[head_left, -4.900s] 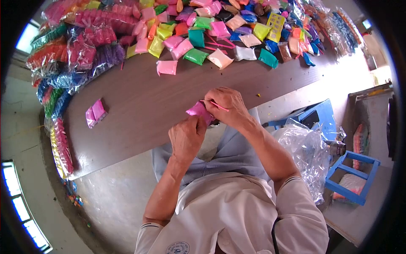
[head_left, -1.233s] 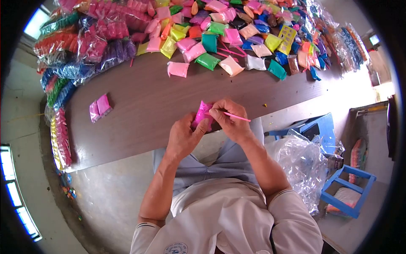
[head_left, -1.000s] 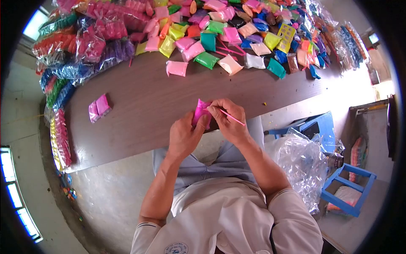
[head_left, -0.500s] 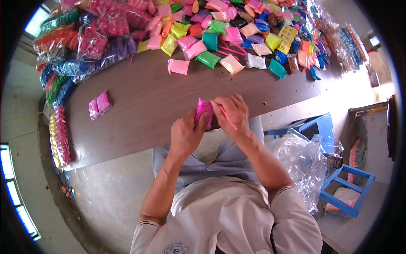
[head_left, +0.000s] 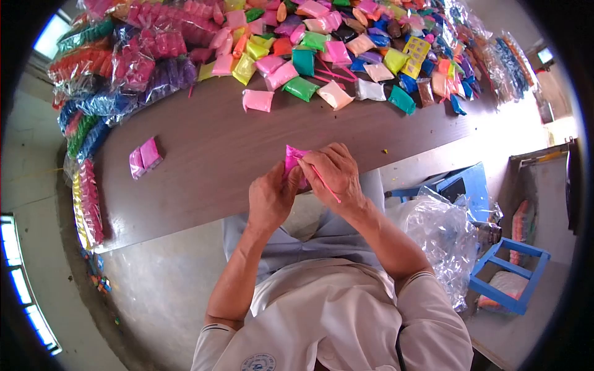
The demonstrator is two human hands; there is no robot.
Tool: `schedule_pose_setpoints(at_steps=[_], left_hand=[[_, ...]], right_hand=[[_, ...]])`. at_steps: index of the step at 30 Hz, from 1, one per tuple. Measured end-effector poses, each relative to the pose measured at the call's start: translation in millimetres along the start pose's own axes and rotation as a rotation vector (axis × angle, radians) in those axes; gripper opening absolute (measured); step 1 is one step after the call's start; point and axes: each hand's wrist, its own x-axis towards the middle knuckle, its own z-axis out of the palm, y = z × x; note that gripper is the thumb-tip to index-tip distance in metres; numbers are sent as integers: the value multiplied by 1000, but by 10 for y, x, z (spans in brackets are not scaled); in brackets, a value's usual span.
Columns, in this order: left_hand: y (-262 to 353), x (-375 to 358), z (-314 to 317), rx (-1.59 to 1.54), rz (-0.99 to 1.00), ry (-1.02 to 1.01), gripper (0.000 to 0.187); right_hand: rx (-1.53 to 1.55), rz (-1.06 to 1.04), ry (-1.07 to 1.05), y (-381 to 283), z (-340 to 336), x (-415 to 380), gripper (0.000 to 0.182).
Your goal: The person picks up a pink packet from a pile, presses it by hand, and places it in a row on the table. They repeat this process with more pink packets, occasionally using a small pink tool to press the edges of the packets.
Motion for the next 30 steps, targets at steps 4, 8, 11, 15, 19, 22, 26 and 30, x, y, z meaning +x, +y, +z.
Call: schedule_pose_setpoints(at_steps=[4,8,11,15,19,22,26,30], left_hand=[[24,-40,11,27,36,15,27],[-16,-119,39,98,80,24,23],[24,-111,60,104,81,33,22],[40,-105,60,92,61,57,21],[12,-100,92,107,88,77,19],[3,-93,79,84,139,104,20],[-33,-94,100,64,96,127,21],[-1,-72,76,71,84,75,23]], right_hand=[[-45,1,26,37,17,-15,22],[18,19,52,-94,-10,-12,18],[49,98,108,-32,-27,-76,11],[477,755,169,-89,-27,-147,12],[568,792,151,-132,56,-172,17],[419,628,112,-154,112,-204,13],[239,313,69,-189,55,-121,11],[213,461,95,-157,70,-153,11]])
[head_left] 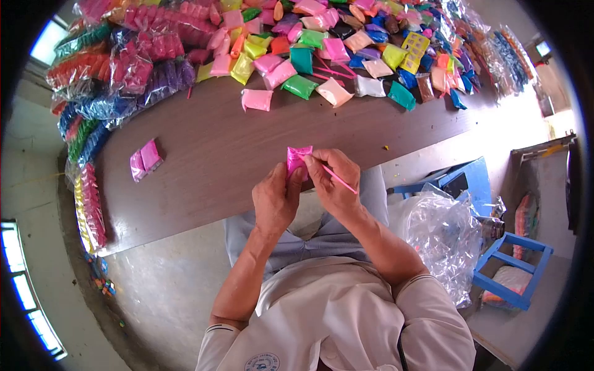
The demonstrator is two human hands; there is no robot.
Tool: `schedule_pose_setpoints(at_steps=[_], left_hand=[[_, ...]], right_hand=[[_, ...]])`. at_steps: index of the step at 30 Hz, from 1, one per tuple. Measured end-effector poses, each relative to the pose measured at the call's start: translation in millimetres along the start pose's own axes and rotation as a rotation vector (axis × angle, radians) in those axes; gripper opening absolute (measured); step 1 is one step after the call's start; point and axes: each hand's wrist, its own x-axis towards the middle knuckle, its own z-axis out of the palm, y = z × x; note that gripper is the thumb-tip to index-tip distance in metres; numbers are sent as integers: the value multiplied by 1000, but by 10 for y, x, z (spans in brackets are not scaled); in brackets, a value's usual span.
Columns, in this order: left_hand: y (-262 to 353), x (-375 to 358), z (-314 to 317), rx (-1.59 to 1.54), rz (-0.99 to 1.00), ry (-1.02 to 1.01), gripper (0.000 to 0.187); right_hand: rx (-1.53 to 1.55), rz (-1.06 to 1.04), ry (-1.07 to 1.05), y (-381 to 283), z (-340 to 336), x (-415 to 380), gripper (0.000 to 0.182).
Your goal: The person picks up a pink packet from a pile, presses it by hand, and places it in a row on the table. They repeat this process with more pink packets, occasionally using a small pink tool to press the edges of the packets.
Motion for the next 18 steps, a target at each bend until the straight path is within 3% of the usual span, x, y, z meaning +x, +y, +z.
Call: schedule_pose_setpoints(at_steps=[4,10,12,15,16,18], left_hand=[[-27,-11,28,6,33,30,24],[-32,-4,40,-17,11,38,24],[-8,-5,28,-27,6,26,25],[-5,-14,29,-18,18,29,25],[-12,-14,29,-4,39,48,25],[-37,-13,38,-9,27,45,25]], right_hand=[[42,96,43,-37,36,-13,11],[5,-263,-39,9,5,63,12],[84,97,9,19,33,-13,11],[149,223,2,-32,54,-36,11],[152,224,3,-28,60,-32,11],[68,-4,-28,1,53,13,12]])
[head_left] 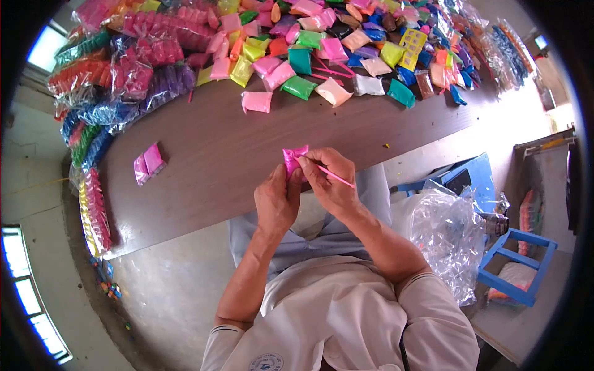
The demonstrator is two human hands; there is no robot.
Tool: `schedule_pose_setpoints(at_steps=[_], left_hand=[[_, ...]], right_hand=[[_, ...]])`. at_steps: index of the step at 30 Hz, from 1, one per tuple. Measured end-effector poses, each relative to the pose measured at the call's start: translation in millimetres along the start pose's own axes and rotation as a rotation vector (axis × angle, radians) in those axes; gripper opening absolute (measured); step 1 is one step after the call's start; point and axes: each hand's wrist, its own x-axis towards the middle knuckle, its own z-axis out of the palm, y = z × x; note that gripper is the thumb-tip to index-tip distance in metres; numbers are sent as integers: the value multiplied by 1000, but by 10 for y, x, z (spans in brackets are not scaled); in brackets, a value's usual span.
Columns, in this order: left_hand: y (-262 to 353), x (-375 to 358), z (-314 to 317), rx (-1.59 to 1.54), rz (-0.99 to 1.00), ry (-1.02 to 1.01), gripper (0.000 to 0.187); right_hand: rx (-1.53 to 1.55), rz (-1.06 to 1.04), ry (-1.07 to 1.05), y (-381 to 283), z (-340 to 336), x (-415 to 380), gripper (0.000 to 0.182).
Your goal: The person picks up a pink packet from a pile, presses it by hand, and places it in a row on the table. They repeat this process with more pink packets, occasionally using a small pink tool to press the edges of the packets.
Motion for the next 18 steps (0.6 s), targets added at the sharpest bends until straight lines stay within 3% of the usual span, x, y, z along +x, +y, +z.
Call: schedule_pose_setpoints(at_steps=[4,7,9,10,16,18], left_hand=[[-42,-11,28,-34,-19,3,24],[-5,15,15,-6,8,8,24],[24,11,-14,15,-3,-9,24],[31,2,-24,36,-15,-28,23],[-24,7,10,0,3,-25,22],[-23,1,0,5,-2,-27,22]], right_hand=[[-22,-211,-36,20,-21,67,12],[31,-70,-23,0,-28,10,11],[61,274,-40,-50,-52,-33,10],[64,276,-38,-48,-41,-39,10],[102,125,-35,52,9,-3,10],[32,-124,-49,87,1,53,11]])
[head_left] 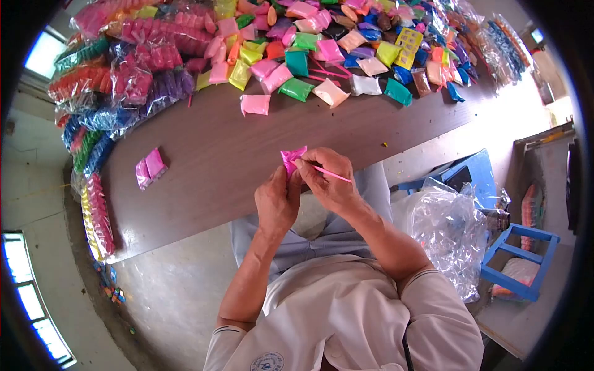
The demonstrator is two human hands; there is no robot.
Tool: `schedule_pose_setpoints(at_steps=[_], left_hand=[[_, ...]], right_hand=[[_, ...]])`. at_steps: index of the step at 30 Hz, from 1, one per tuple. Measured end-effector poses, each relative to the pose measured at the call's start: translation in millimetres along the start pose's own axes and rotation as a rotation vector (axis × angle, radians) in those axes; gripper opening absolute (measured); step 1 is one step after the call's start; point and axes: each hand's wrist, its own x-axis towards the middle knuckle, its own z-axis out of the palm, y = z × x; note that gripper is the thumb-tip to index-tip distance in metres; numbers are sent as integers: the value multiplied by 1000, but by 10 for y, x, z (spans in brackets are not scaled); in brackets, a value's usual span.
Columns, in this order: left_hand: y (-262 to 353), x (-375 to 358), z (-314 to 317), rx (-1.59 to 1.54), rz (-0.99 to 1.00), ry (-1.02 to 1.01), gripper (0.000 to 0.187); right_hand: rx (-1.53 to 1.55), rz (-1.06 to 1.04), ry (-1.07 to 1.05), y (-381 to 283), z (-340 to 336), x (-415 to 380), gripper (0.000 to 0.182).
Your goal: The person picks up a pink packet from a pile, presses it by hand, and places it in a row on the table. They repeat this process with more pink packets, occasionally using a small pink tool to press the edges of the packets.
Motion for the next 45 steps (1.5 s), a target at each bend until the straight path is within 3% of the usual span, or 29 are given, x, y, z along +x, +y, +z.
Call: schedule_pose_setpoints(at_steps=[4,6,9,13,18,19,21,23,25,27,28,30,34,35,37,38,40,42,44,45], left_hand=[[10,-12,32,-16,-23,26,25],[19,8,24,-4,-17,17,25],[44,16,-2,11,-32,-6,26],[33,10,-18,55,5,-14,25],[0,-23,12,24,36,10,26],[0,-21,12,16,46,14,28],[23,-3,-11,23,4,1,30],[6,-14,-24,29,-45,-15,32],[-40,-17,-50,-134,-103,-27,36],[-52,-5,-66,-224,-114,-44,40],[-65,9,-78,-325,-186,-72,43],[-70,41,-101,-430,-255,-95,45],[-65,41,-150,-626,-325,-141,47],[-62,37,-151,-662,-331,-146,47],[-39,38,-175,-652,-330,-149,47],[-30,44,-186,-644,-328,-156,47],[-30,40,-152,-629,-311,-134,47],[-131,17,-93,-570,-260,-134,43],[-96,13,-98,-550,-301,-149,40],[-81,-8,-120,-526,-349,-164,36]], right_hand=[[-65,-161,5,-4,-33,44,13],[98,249,-80,-38,-47,-16,14],[42,360,-3,-113,-34,-37,13],[118,386,114,-73,44,-57,17],[45,-52,-143,61,-130,63,15],[38,-54,-140,44,-202,76,15],[70,198,-252,-14,-371,112,13],[-220,310,26,-21,-547,204,17],[-322,239,193,242,-807,297,11],[-586,29,273,560,-1072,380,7],[-589,25,276,694,-1198,387,7],[-984,69,155,887,-1421,410,25],[-1193,180,-30,845,-1594,530,39],[-1188,174,-31,725,-1614,592,39],[-1128,405,-136,477,-1621,693,48],[-1096,209,-19,497,-1632,637,42],[-898,162,98,297,-1385,542,30],[-287,427,-90,-79,-944,390,27],[-91,652,-410,-264,-581,323,38],[-77,631,-441,-238,-443,249,38]])
